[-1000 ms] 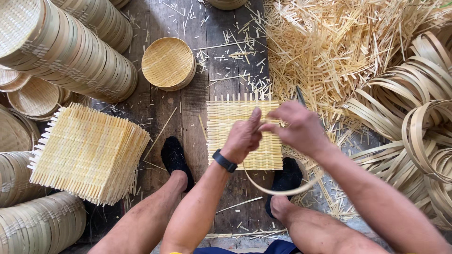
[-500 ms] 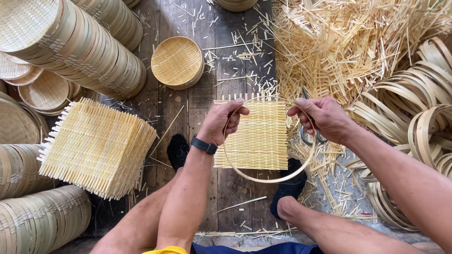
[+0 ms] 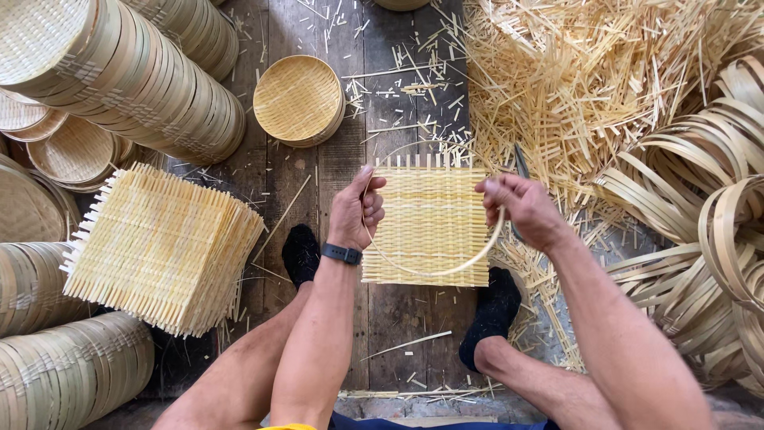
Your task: The person weaves a square bamboo mat into a circular frame, trims the protruding strips with shears to create a round plate, and then fits the plate into a circular wooden mold to shape it.
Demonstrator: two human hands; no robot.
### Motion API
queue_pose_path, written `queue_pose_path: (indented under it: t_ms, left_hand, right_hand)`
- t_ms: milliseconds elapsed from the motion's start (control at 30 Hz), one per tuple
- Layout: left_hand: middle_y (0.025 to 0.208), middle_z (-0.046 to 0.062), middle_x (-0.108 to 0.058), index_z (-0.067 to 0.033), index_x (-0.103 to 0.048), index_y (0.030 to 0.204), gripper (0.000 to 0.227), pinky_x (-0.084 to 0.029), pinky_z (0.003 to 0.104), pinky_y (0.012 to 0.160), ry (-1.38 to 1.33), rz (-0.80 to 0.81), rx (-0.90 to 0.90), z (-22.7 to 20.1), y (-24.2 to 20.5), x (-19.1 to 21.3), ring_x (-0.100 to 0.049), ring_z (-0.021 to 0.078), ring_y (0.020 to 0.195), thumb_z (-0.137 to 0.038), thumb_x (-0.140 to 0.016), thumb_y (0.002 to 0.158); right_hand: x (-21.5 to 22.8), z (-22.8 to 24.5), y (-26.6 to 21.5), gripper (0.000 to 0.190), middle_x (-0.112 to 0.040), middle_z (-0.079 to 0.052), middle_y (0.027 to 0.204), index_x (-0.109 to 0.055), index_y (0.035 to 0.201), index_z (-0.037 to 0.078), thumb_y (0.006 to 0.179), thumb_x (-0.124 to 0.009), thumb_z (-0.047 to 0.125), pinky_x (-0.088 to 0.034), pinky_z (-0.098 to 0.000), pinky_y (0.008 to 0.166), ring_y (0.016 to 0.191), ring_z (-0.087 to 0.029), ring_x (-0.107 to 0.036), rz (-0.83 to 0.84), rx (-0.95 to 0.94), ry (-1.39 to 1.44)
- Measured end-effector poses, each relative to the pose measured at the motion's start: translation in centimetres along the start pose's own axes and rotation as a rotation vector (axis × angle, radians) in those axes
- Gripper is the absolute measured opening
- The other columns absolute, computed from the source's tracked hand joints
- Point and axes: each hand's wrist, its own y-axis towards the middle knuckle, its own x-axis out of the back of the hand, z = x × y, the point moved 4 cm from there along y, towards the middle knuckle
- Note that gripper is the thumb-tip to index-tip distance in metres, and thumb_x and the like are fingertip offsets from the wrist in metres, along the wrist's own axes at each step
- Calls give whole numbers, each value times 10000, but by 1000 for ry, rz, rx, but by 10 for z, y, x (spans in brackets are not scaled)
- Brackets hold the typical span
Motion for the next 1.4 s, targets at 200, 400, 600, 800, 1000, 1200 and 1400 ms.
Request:
queue_pose_path:
  t_ms: [200,400,600,800,1000,1200,1400]
  left_hand:
    - [705,-21,-639,-118,-735,995,179,-450,229,463,281,-248,-166,53,29,69,-562,59,562,-125,-772,820]
    - [854,95,-693,-84,-822,1025,295,-563,332,688,1202,-444,-525,85,54,121,-683,193,737,-77,-862,732]
    - [830,105,-759,-102,-806,1074,350,-576,332,724,1171,-465,-339,93,58,130,-705,195,723,-72,-858,729]
    - [841,99,-797,-76,-824,986,262,-590,296,740,1199,-497,-289,87,53,126,-748,166,727,-98,-878,730]
    - [828,73,-800,-73,-824,952,259,-601,281,718,1144,-496,-265,83,53,128,-751,143,723,-119,-901,710]
    - [831,52,-799,-89,-828,955,239,-592,274,714,1189,-488,-234,84,53,126,-739,129,720,-117,-887,726]
    - [817,54,-795,-70,-825,946,242,-590,287,690,1109,-472,-205,85,58,134,-731,129,709,-104,-902,719]
  right_hand:
    - [-2,-75,13,305,-728,-85,848,-687,1090,-5,857,-782,168,-600,-364,621,723,-151,-706,-396,-250,-106]
    - [-15,-125,36,285,-736,-82,896,-773,1066,39,786,-803,86,-588,-302,766,778,-171,-707,-503,38,-574]
    - [-19,-135,31,249,-774,-115,927,-802,1086,94,842,-765,121,-576,-360,802,772,-226,-731,-550,-32,-607]
    - [-15,-133,27,214,-781,-126,896,-806,1039,88,828,-786,117,-579,-337,837,790,-220,-746,-590,-57,-547]
    - [-15,-137,30,191,-790,-87,889,-820,1028,123,840,-789,123,-565,-327,871,791,-194,-740,-590,-155,-514]
    - [-11,-142,29,207,-795,-83,881,-810,1026,133,820,-783,120,-566,-323,899,806,-173,-734,-548,-272,-469]
    - [-12,-146,33,218,-789,-92,946,-829,1017,128,801,-805,117,-555,-328,879,831,-221,-736,-589,-98,-543]
